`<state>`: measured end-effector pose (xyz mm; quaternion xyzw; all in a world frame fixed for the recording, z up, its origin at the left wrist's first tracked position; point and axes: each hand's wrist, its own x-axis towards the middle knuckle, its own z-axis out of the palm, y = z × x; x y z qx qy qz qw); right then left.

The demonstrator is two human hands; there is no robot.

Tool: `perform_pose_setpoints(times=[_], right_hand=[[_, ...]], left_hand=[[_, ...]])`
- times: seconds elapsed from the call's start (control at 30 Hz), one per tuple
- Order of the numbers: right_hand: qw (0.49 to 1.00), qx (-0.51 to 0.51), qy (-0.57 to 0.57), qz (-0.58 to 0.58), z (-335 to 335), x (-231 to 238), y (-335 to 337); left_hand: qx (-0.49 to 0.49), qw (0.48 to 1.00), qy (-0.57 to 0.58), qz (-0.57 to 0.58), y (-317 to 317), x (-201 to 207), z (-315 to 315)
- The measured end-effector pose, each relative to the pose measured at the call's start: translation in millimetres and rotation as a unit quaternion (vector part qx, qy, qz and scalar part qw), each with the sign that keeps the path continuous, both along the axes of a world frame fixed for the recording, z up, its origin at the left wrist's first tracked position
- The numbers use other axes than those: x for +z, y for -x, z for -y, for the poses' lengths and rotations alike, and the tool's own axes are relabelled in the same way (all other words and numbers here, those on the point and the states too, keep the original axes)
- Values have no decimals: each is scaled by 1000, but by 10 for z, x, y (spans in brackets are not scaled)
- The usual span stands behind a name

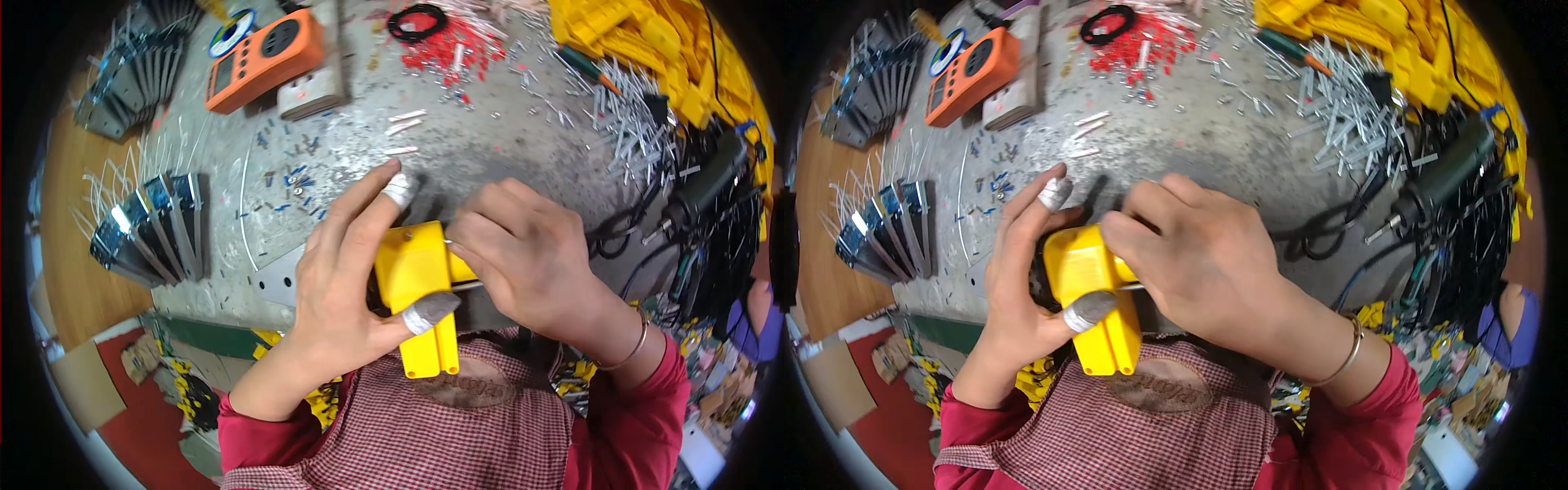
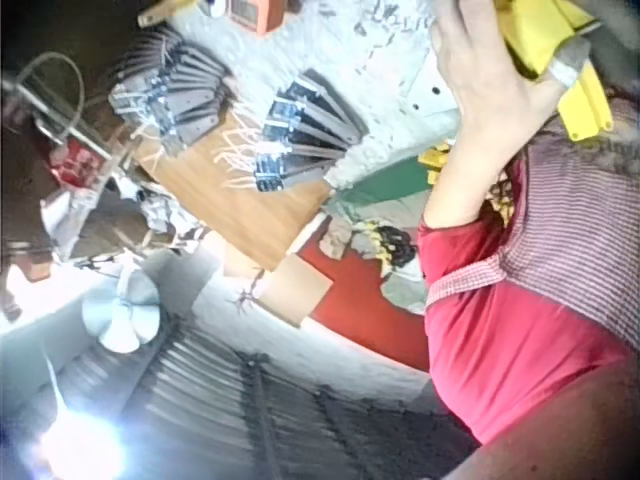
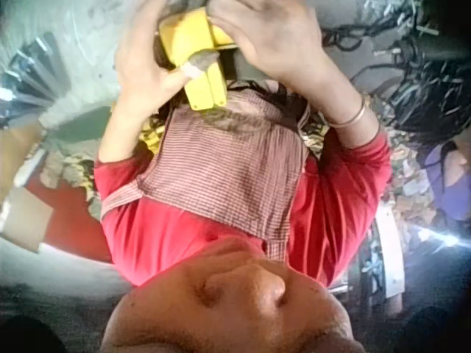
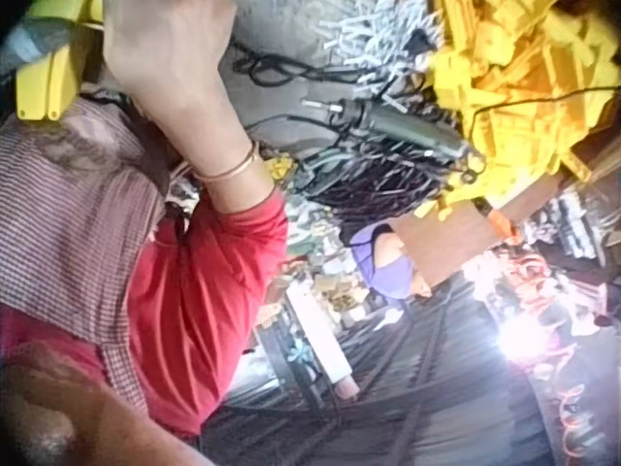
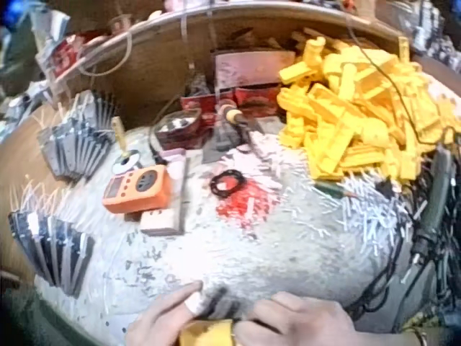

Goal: The person assembles a handheld industrial tool by connecting wires, soldering them with a soldering iron, and fastening the yellow plastic housing with screws using an electric screwdriver.

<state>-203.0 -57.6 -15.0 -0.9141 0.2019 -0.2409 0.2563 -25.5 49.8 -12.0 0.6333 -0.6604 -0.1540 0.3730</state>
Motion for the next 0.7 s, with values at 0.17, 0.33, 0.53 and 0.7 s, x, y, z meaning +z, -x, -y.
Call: perform_pose_setpoints(times=[0.17, 0.33, 0.53, 0.7], right_hand=[[973, -47, -141, 174, 17, -149, 58], [996, -78, -30, -9, -87, -77, 64], [943, -105, -184, 257, 38, -200, 161], [954, -190, 159, 169, 430, 106, 1258]], left_hand=[[-97, 982, -93, 136, 27, 238, 16], [-133, 960, -120, 216, 211, 454, 196], [-141, 939, -110, 295, 500, 394, 299], [-88, 959, -90, 252, 456, 359, 247]])
